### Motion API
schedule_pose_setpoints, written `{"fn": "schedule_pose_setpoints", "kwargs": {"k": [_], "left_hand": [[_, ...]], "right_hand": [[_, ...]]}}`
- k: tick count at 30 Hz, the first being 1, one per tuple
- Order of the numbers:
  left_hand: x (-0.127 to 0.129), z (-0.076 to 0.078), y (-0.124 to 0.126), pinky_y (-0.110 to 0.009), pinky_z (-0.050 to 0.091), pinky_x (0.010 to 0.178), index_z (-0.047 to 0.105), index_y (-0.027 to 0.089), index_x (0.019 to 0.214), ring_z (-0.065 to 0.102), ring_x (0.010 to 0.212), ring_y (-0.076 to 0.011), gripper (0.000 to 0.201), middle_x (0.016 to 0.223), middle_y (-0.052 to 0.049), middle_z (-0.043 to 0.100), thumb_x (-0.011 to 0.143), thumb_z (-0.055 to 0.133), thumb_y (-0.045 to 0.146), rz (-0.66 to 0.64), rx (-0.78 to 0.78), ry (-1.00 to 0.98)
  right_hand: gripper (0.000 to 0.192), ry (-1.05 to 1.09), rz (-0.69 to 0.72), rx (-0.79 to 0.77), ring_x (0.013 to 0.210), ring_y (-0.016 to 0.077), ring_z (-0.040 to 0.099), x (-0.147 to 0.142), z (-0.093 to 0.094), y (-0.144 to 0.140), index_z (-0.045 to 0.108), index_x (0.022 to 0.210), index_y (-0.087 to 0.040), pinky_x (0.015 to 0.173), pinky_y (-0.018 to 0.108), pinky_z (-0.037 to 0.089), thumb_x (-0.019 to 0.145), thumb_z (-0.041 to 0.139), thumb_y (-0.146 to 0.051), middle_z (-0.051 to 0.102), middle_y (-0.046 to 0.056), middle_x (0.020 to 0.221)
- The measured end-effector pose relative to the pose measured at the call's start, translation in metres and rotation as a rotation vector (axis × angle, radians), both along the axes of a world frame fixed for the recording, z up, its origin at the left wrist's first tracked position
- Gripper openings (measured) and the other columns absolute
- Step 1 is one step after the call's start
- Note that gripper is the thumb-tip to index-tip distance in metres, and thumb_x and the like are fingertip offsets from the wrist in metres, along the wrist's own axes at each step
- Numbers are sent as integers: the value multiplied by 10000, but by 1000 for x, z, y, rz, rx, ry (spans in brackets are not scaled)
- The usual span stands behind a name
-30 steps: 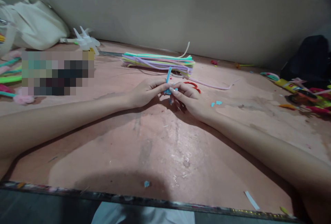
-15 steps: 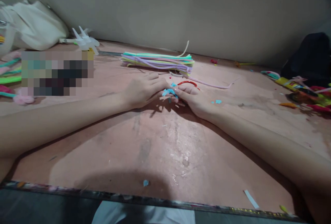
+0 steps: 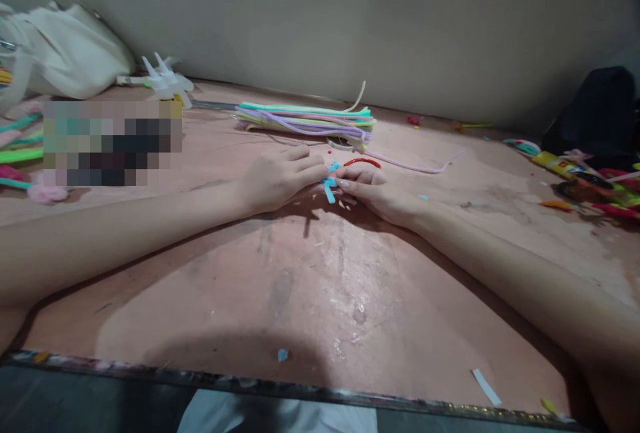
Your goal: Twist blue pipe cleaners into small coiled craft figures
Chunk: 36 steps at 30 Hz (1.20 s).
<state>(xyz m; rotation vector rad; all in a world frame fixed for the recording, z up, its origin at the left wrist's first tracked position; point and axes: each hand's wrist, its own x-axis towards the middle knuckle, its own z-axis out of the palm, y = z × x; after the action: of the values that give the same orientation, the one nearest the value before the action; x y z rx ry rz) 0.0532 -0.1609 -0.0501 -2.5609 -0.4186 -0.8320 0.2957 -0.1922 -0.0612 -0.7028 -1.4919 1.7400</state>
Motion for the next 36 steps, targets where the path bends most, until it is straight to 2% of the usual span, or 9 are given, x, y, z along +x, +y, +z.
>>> {"fn": "schedule_pose_setpoints", "kwargs": {"k": [3,9,14,19,22,26,28,31,36], "left_hand": [[2,-1,0,-314,418,719,707,174,1037,621,829,-211,573,860,-71,694,1193,272,513,-11,-52,-12],[2,-3,3,-326,399,699,693,171,938,582,765,-209,723,801,-70,635,1163,183,632,32,-242,-9],[8,-2,0,-302,445,722,629,191,904,606,778,-193,609,824,-49,649,1151,283,628,-12,-640,-85],[18,-2,-10,-324,518,851,616,212,957,656,896,-208,431,908,-38,687,1135,407,544,-112,-989,-334],[20,-4,-10,-322,526,885,616,206,924,654,910,-201,378,921,-34,695,1115,470,499,-137,-1059,-396],[21,-4,-6,-313,540,877,644,193,926,669,909,-197,403,938,-42,721,1114,477,509,-176,-1110,-457],[21,-4,-6,-319,547,899,667,190,933,685,936,-206,439,945,-50,740,1120,468,534,-195,-1102,-428],[20,-5,-8,-320,536,895,676,190,919,670,917,-202,462,901,-45,720,1119,491,563,-194,-1043,-370],[18,-7,-11,-304,510,730,583,209,852,575,753,-175,571,782,-21,605,1120,405,681,-222,-1068,-351]], "right_hand": [[327,-6,-11,78,703,100,577,1,0,-1,729,1004,-186,662,234,477,900,889,-452,678,-13,843],[363,-144,-104,370,718,108,570,-3,-3,-1,663,1037,-198,654,245,467,987,775,-539,655,-10,898],[183,-287,-241,685,849,165,631,-5,-5,-4,616,1054,-221,754,306,512,1073,633,-401,688,39,992],[65,-340,-328,878,828,172,622,-8,-1,-10,577,1034,-225,769,333,506,1073,583,-278,681,42,950],[148,-306,-279,734,772,162,585,-11,0,-12,567,1033,-237,727,323,494,1077,614,-370,653,23,917],[385,-102,-187,220,656,141,514,-17,-2,-13,569,933,-239,631,297,470,1043,628,-603,582,-11,796],[459,-42,-164,72,638,142,493,-19,-1,-12,571,846,-228,637,300,477,1035,615,-644,535,-15,716],[488,-30,-73,11,590,128,423,-17,1,-10,595,764,-206,602,287,421,1002,681,-623,477,-26,630],[518,-94,-95,163,576,115,340,-11,1,-2,565,739,-209,551,280,271,971,720,-646,451,-34,631]]}}
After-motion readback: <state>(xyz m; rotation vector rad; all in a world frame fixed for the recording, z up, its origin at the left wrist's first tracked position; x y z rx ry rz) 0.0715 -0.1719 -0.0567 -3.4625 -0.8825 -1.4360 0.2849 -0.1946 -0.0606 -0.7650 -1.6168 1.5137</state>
